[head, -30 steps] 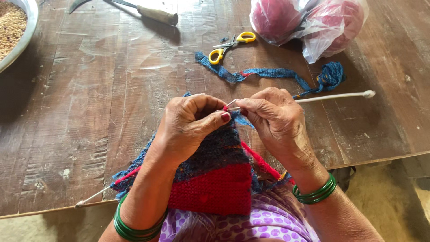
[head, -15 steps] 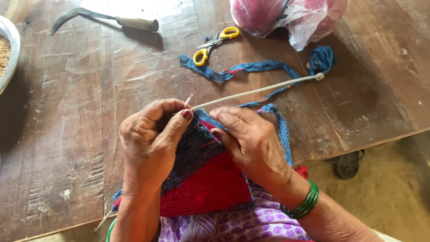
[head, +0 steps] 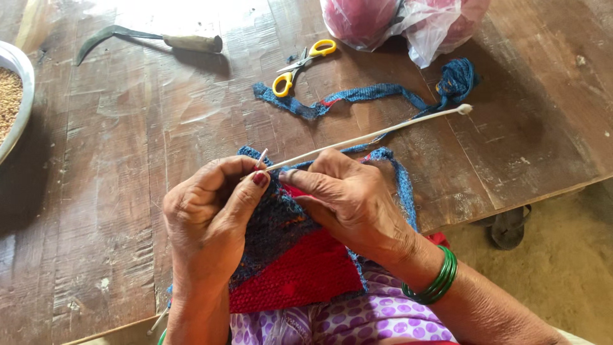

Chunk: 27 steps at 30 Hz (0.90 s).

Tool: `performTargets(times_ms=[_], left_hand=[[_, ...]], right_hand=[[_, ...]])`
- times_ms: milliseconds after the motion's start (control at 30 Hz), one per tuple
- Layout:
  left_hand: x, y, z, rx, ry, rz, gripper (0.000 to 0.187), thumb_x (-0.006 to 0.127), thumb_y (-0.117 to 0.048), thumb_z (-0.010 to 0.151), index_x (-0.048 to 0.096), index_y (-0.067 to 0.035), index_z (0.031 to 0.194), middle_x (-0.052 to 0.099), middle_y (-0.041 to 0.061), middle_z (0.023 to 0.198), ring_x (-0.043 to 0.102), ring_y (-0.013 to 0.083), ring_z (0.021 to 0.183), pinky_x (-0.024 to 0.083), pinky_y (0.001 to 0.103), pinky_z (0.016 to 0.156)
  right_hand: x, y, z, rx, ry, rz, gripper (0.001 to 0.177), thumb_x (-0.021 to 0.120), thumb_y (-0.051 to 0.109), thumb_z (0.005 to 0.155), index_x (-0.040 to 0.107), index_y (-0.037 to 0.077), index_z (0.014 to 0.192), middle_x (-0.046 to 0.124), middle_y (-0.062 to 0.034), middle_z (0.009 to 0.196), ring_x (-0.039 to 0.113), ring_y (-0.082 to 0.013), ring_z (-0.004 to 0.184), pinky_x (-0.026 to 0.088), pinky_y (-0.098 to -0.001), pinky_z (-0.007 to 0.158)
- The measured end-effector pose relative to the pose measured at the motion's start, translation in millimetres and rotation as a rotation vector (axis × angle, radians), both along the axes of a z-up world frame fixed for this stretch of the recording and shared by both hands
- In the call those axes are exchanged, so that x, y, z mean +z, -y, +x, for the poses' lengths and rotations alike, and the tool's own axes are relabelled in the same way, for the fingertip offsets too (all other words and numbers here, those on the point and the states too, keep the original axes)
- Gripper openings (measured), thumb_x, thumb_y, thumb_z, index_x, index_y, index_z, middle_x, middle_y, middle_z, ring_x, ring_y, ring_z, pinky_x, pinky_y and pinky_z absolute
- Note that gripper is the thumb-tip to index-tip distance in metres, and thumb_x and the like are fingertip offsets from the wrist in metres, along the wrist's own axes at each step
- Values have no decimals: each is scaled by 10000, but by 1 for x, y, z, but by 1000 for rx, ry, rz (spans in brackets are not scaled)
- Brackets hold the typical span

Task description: The person knits a multicolored fabric using two knitting needles and yarn. They repeatedly loop the yarn over the needles and pull stitches through, occasionally adjusting the fabric and yarn tension.

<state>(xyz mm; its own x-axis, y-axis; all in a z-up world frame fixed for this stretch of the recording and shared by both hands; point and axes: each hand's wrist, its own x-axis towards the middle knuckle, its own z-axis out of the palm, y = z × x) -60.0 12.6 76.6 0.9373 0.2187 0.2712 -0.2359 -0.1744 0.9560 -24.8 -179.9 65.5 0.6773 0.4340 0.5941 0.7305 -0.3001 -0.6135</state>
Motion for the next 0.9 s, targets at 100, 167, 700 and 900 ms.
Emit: performTargets(times_ms=[100,167,700,900], left_hand=[[-1,-1,-3,-4,-5,27,100,752,17,932,757,19,1033,670,-37,809,570,2,726,460,145,637],[-2,0,-3,-5,-8,31,105,755,17,931,760,19,1036,668,-35,805,566,1,723,454,144,633],[-11,10,8,-96,-113,115,86,773,-83,902,774,-24,965,661,-71,722,557,-8,657,462,163,574],[-7,2,3,-163,-126,-16,68,764,-65,911,758,-22,964,641,-87,748,539,-18,681,459,161,598]], right_hand=[[-3,-2,3,6,8,-47,381,805,24,857,713,106,1217,626,-75,861,665,-214,782,532,-352,666],[-2,-3,6,0,19,-74,394,807,26,831,713,95,1208,628,-86,873,664,-232,788,529,-359,667],[23,28,10,-23,-210,32,85,755,54,955,719,47,1032,639,-31,807,587,-91,734,484,-244,642],[26,19,7,119,-167,117,133,632,166,1052,658,37,1070,722,-36,997,659,-80,815,562,-215,747]])
